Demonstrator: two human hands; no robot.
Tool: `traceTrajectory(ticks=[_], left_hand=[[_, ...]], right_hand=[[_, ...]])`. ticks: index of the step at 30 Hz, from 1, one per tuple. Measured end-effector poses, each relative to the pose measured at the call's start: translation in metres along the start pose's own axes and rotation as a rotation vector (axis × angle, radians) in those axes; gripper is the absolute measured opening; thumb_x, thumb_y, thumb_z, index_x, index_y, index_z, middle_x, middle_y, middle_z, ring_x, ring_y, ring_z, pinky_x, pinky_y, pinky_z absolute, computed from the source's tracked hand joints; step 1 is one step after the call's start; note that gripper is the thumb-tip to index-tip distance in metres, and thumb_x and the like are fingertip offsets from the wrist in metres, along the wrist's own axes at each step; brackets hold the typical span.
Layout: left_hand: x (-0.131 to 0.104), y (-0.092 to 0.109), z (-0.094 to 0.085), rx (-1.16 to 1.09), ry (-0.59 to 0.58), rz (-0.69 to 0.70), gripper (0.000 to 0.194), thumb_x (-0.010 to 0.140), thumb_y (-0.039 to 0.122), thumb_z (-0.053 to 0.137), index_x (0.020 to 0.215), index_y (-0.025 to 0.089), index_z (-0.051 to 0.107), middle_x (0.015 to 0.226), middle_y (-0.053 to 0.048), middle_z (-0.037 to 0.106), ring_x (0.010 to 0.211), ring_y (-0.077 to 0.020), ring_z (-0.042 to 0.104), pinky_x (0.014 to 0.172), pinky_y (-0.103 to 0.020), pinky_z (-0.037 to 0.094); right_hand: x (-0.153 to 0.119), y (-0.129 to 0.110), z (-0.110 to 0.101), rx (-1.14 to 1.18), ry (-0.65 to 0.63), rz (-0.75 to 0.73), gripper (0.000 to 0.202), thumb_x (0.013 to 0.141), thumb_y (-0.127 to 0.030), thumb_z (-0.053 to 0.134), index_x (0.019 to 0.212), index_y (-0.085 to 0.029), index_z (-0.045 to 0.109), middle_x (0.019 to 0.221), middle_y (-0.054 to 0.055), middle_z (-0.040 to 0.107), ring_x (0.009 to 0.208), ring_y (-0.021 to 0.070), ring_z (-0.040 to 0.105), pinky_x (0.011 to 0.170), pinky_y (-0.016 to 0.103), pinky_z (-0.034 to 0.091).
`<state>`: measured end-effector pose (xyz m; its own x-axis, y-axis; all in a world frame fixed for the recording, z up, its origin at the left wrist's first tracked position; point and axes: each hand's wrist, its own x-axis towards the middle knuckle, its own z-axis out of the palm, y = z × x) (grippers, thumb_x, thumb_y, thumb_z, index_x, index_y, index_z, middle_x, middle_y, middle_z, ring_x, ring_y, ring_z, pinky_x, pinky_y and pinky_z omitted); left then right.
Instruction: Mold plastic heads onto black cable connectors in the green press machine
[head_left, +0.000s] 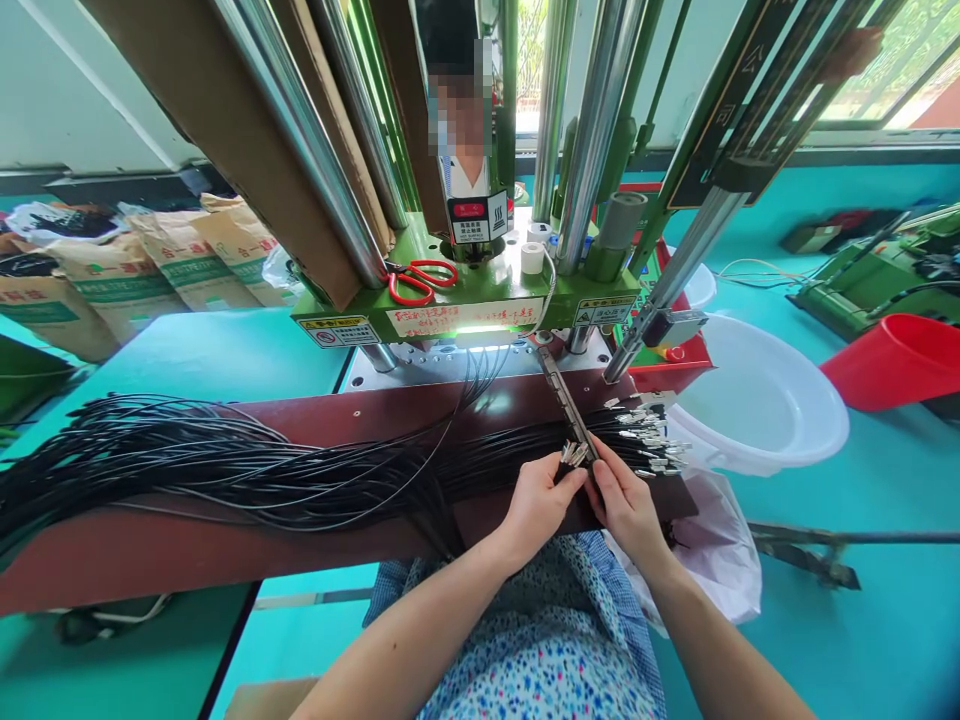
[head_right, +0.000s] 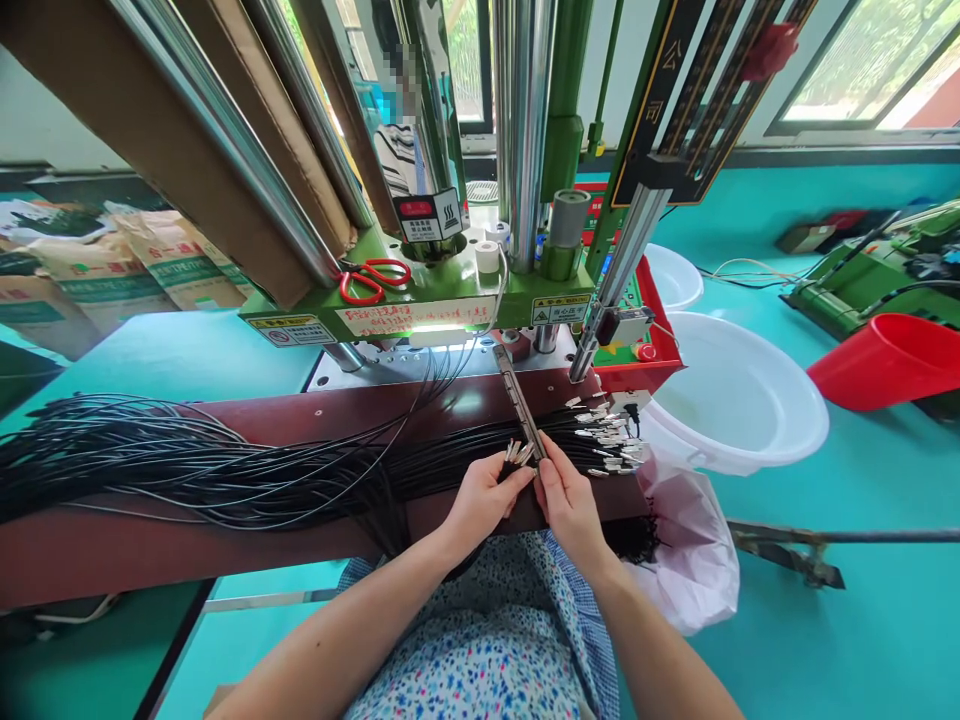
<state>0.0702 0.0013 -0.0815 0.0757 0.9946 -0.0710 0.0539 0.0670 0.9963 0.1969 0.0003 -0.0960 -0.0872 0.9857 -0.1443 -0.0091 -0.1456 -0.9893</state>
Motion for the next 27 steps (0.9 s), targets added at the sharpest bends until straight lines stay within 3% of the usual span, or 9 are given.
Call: traceTrajectory(ticks=[3, 6, 10, 13, 21, 27], left_hand=[[0.001, 0.0, -0.004, -0.063, 0.104, -0.045, 0.024, 0.079, 0.038, 0.05, 0.072, 0.015, 0.054, 0.052, 0.005, 0.041, 0.047, -0.0064, 0.035, 0.044, -0.019, 0.029], [0.001, 0.004, -0.008, -0.269, 0.175, -0.146, 0.024, 0.08, 0.044, 0.048, 0.079, 0.02, 0.044, 0.049, 0.01, 0.031, 0.039, -0.0042, 0.024, 0.037, -0.017, 0.019], [-0.001, 0.012, -0.008, -0.378, -0.011, -0.298, 0.032, 0.072, 0.045, 0.058, 0.073, 0.021, 0.038, 0.044, 0.012, 0.027, 0.035, -0.0025, 0.018, 0.034, -0.016, 0.01], [-0.002, 0.015, -0.007, -0.37, -0.058, -0.337, 0.034, 0.068, 0.045, 0.062, 0.068, 0.019, 0.04, 0.041, 0.012, 0.026, 0.034, -0.0013, 0.017, 0.034, -0.017, 0.009], [0.0, 0.009, -0.007, -0.408, -0.036, -0.331, 0.035, 0.065, 0.043, 0.065, 0.066, 0.018, 0.041, 0.039, 0.013, 0.026, 0.033, -0.0011, 0.018, 0.035, -0.017, 0.01], [-0.001, 0.003, -0.009, -0.202, 0.063, -0.229, 0.034, 0.065, 0.046, 0.064, 0.064, 0.015, 0.048, 0.043, 0.009, 0.035, 0.036, -0.0026, 0.028, 0.038, -0.019, 0.021]], right_hand=[[-0.001, -0.002, -0.001, 0.098, 0.001, 0.053, 0.051, 0.082, -0.048, 0.051, 0.125, -0.022, 0.049, 0.051, -0.006, 0.043, 0.039, 0.0055, 0.034, 0.033, 0.014, 0.025], [-0.001, -0.003, -0.004, 0.197, 0.005, 0.08, 0.05, 0.082, -0.046, 0.052, 0.126, -0.022, 0.047, 0.05, -0.007, 0.042, 0.036, 0.0041, 0.033, 0.032, 0.013, 0.024], [-0.002, -0.004, -0.004, 0.209, 0.007, 0.081, 0.051, 0.081, -0.045, 0.054, 0.125, -0.02, 0.049, 0.05, -0.007, 0.044, 0.037, 0.0043, 0.035, 0.032, 0.013, 0.025], [-0.002, -0.006, -0.004, 0.18, -0.01, 0.078, 0.052, 0.08, -0.045, 0.055, 0.124, -0.017, 0.05, 0.049, -0.007, 0.043, 0.037, 0.0045, 0.035, 0.032, 0.013, 0.024], [0.0, -0.008, -0.005, 0.127, -0.071, 0.068, 0.056, 0.081, -0.045, 0.053, 0.128, -0.016, 0.046, 0.048, -0.007, 0.039, 0.036, 0.0053, 0.031, 0.031, 0.016, 0.023], [-0.002, -0.003, -0.003, -0.017, -0.087, 0.014, 0.052, 0.081, -0.046, 0.053, 0.127, -0.02, 0.05, 0.055, -0.004, 0.044, 0.046, 0.0072, 0.037, 0.038, 0.017, 0.03]])
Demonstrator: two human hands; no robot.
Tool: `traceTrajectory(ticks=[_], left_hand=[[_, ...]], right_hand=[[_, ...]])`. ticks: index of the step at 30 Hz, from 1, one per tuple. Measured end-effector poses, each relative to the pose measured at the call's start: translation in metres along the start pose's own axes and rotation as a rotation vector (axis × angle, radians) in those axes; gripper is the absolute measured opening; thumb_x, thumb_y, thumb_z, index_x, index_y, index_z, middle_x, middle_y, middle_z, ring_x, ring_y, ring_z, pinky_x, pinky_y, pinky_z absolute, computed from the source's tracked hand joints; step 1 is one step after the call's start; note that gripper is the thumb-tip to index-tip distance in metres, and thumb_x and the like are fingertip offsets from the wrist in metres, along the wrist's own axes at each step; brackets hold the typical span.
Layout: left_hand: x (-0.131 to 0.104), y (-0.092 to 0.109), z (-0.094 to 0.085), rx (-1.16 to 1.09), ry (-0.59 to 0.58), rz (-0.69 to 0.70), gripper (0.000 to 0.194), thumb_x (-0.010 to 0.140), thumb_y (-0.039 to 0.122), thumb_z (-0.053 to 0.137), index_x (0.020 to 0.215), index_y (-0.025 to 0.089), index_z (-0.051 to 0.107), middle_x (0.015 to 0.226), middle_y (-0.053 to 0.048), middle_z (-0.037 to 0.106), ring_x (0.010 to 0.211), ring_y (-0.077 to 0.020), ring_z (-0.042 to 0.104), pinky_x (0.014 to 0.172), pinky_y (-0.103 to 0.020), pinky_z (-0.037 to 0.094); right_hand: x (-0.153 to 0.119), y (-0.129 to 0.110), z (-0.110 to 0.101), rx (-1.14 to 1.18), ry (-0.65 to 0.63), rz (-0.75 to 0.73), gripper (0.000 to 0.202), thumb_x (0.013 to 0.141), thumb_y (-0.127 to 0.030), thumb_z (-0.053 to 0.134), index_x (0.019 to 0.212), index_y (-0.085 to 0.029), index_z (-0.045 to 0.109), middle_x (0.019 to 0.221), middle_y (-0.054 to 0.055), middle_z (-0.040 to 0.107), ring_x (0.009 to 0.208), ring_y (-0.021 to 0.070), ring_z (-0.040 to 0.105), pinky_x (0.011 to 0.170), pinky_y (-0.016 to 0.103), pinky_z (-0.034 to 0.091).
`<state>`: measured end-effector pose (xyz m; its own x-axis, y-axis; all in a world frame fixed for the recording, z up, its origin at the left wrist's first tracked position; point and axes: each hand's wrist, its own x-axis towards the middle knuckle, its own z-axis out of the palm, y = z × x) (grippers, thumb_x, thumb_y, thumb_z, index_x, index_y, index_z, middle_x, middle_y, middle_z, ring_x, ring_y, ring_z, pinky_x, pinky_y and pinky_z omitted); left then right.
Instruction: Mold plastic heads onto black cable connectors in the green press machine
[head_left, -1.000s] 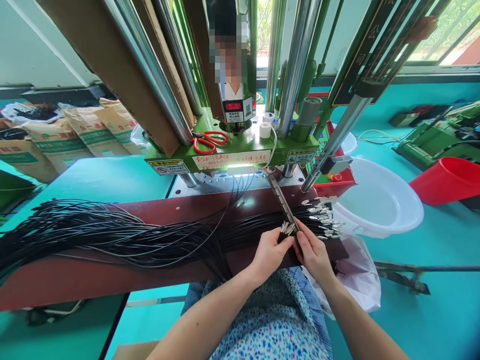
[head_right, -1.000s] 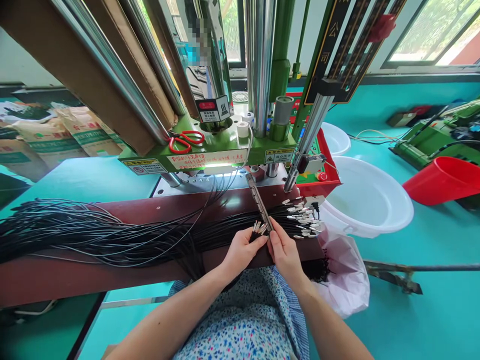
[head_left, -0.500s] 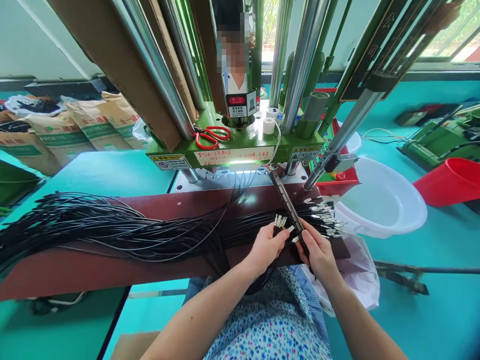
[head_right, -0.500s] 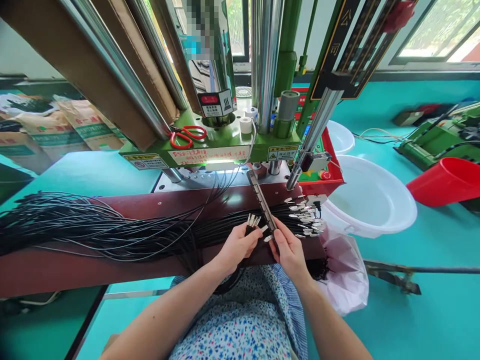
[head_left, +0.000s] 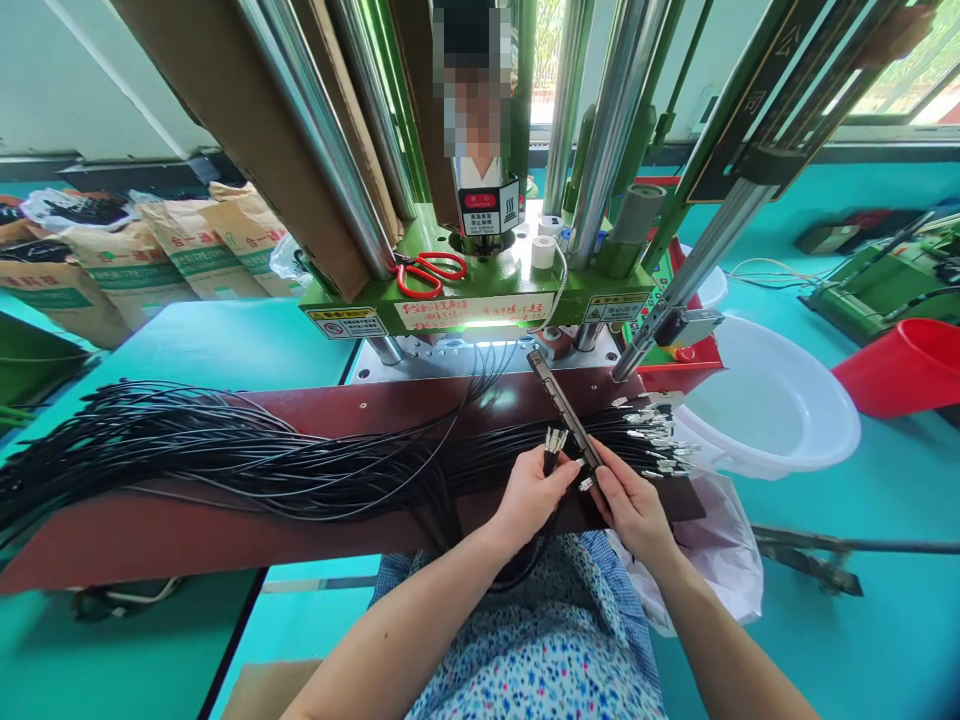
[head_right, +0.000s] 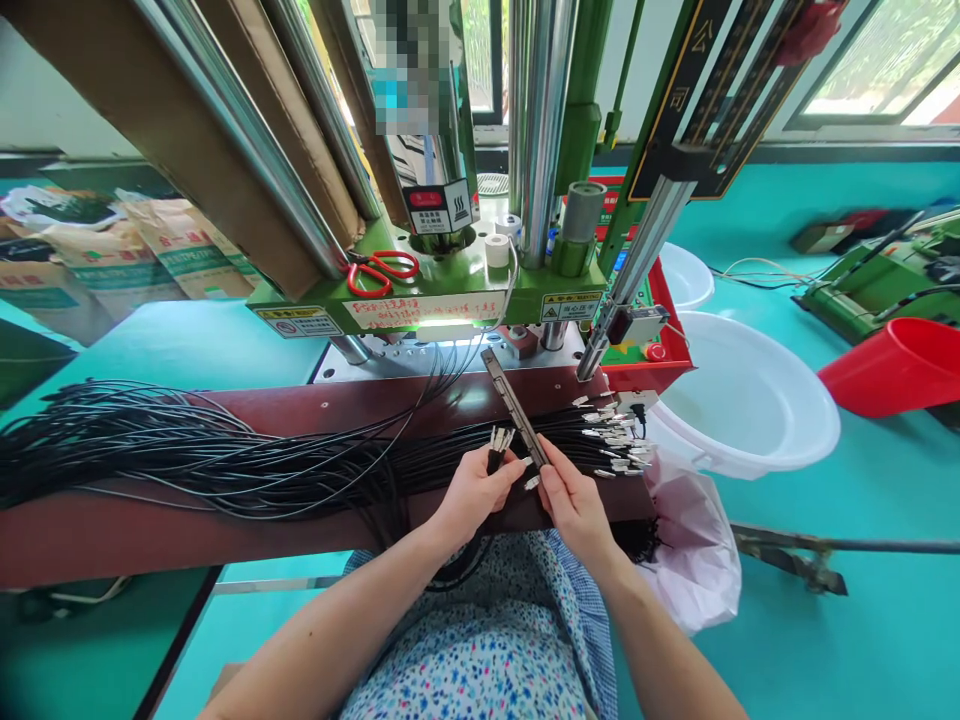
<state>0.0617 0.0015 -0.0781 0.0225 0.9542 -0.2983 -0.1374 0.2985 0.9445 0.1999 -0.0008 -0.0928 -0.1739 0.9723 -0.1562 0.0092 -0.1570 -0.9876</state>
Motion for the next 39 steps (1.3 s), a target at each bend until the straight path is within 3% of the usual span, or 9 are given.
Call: traceTrajectory(ticks=[6, 11, 19, 24, 29, 33, 36, 39], left_hand=[[0.004, 0.003, -0.009, 0.061, 0.052, 0.159, 0.031, 0.085, 0.046, 0.038, 0.085, 0.017, 0.048, 0.047, 0.008, 0.037, 0.04, -0.0059, 0.034, 0.042, -0.019, 0.027], [0.008, 0.004, -0.012, 0.251, 0.063, 0.27, 0.016, 0.078, 0.03, 0.052, 0.071, 0.016, 0.05, 0.062, 0.003, 0.05, 0.058, -0.0084, 0.043, 0.057, -0.02, 0.035], [0.008, 0.004, -0.015, 0.232, 0.011, 0.116, 0.019, 0.072, 0.033, 0.056, 0.066, 0.016, 0.05, 0.047, 0.007, 0.038, 0.046, -0.0067, 0.034, 0.047, -0.02, 0.028], [0.007, 0.005, -0.02, 0.205, 0.012, 0.086, 0.023, 0.071, 0.037, 0.057, 0.064, 0.016, 0.05, 0.045, 0.008, 0.035, 0.042, -0.0053, 0.031, 0.043, -0.019, 0.026], [0.006, 0.002, -0.02, 0.187, 0.029, 0.104, 0.024, 0.071, 0.037, 0.057, 0.064, 0.016, 0.049, 0.046, 0.008, 0.034, 0.041, -0.0046, 0.029, 0.042, -0.019, 0.025], [0.008, 0.004, -0.019, 0.142, 0.014, 0.141, 0.023, 0.074, 0.037, 0.055, 0.066, 0.015, 0.051, 0.046, 0.008, 0.036, 0.039, -0.004, 0.03, 0.04, -0.018, 0.025], [0.011, 0.014, -0.022, 0.018, 0.113, 0.178, 0.027, 0.08, 0.042, 0.046, 0.074, 0.016, 0.05, 0.046, 0.008, 0.036, 0.037, -0.005, 0.033, 0.037, -0.018, 0.026], [0.013, 0.021, -0.025, -0.086, 0.207, 0.17, 0.031, 0.083, 0.049, 0.038, 0.081, 0.019, 0.044, 0.045, 0.011, 0.029, 0.033, -0.0051, 0.027, 0.034, -0.017, 0.022]], right_hand=[[0.0, -0.004, -0.001, 0.143, 0.045, 0.086, 0.055, 0.078, -0.048, 0.056, 0.125, -0.019, 0.05, 0.05, -0.006, 0.041, 0.037, 0.0047, 0.031, 0.032, 0.016, 0.022], [0.002, -0.005, -0.005, 0.136, -0.013, 0.093, 0.056, 0.078, -0.049, 0.056, 0.125, -0.019, 0.049, 0.048, -0.007, 0.04, 0.035, 0.0043, 0.031, 0.031, 0.015, 0.021], [0.006, -0.003, -0.011, 0.095, -0.095, 0.104, 0.058, 0.078, -0.05, 0.056, 0.126, -0.019, 0.049, 0.047, -0.007, 0.039, 0.035, 0.0052, 0.03, 0.03, 0.016, 0.023], [0.006, 0.004, -0.012, -0.09, -0.123, 0.048, 0.056, 0.081, -0.049, 0.051, 0.129, -0.02, 0.047, 0.058, -0.003, 0.047, 0.045, 0.0082, 0.039, 0.041, 0.02, 0.037], [0.006, 0.009, -0.01, -0.123, -0.14, 0.014, 0.052, 0.084, -0.046, 0.049, 0.13, -0.023, 0.045, 0.063, -0.002, 0.051, 0.049, 0.0088, 0.04, 0.046, 0.02, 0.04], [0.004, -0.003, -0.006, -0.023, -0.073, 0.076, 0.052, 0.078, -0.049, 0.055, 0.123, -0.022, 0.053, 0.068, -0.001, 0.054, 0.047, 0.0075, 0.039, 0.041, 0.019, 0.037], [0.001, -0.013, -0.004, 0.052, -0.008, 0.129, 0.056, 0.075, -0.05, 0.059, 0.121, -0.02, 0.053, 0.057, -0.003, 0.048, 0.042, 0.0066, 0.035, 0.034, 0.016, 0.027], [0.0, -0.017, -0.005, 0.081, -0.022, 0.115, 0.057, 0.076, -0.049, 0.058, 0.124, -0.02, 0.05, 0.047, -0.007, 0.037, 0.039, 0.0061, 0.03, 0.032, 0.015, 0.022]])
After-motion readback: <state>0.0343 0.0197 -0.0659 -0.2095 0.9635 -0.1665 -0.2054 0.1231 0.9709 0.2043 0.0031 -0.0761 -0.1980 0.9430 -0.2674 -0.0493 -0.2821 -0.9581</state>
